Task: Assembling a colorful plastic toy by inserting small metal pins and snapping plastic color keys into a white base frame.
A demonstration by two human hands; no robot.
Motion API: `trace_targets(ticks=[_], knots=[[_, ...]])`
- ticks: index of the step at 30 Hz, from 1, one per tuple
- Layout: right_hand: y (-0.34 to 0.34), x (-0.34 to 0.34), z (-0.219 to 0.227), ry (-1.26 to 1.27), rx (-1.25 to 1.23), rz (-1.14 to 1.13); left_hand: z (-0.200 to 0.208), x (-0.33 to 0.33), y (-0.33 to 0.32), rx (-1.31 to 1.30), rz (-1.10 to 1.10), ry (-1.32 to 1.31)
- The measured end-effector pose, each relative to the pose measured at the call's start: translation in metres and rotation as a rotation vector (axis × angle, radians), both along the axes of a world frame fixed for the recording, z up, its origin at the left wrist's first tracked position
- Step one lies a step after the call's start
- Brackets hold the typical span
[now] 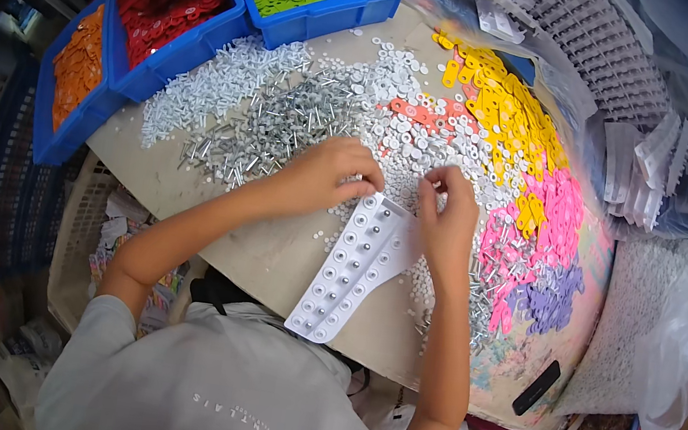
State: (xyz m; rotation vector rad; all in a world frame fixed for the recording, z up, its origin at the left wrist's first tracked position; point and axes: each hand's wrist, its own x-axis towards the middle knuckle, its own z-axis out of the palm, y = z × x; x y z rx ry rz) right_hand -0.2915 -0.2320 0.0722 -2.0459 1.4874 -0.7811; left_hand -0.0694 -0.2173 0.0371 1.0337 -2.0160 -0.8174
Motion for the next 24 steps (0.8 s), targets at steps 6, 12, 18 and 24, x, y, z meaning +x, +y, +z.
trace_targets(ticks=[6,12,18,24], knots=[[0.047,-0.026,0.003,-0.057,0.148,-0.04,-0.009,-0.01,0.013,-0.023,-0.021,0.021],[0.062,-0.018,-0.014,-0.089,0.147,-0.095,-0.02,-0.015,0.014,-0.014,-0.006,-0.029],[0.067,-0.012,-0.027,-0.061,0.056,-0.158,-0.009,-0.02,0.021,0.131,0.109,0.042],[0.073,-0.009,-0.036,0.136,-0.23,-0.119,-0.024,-0.016,0.021,-0.361,0.076,-0.184]])
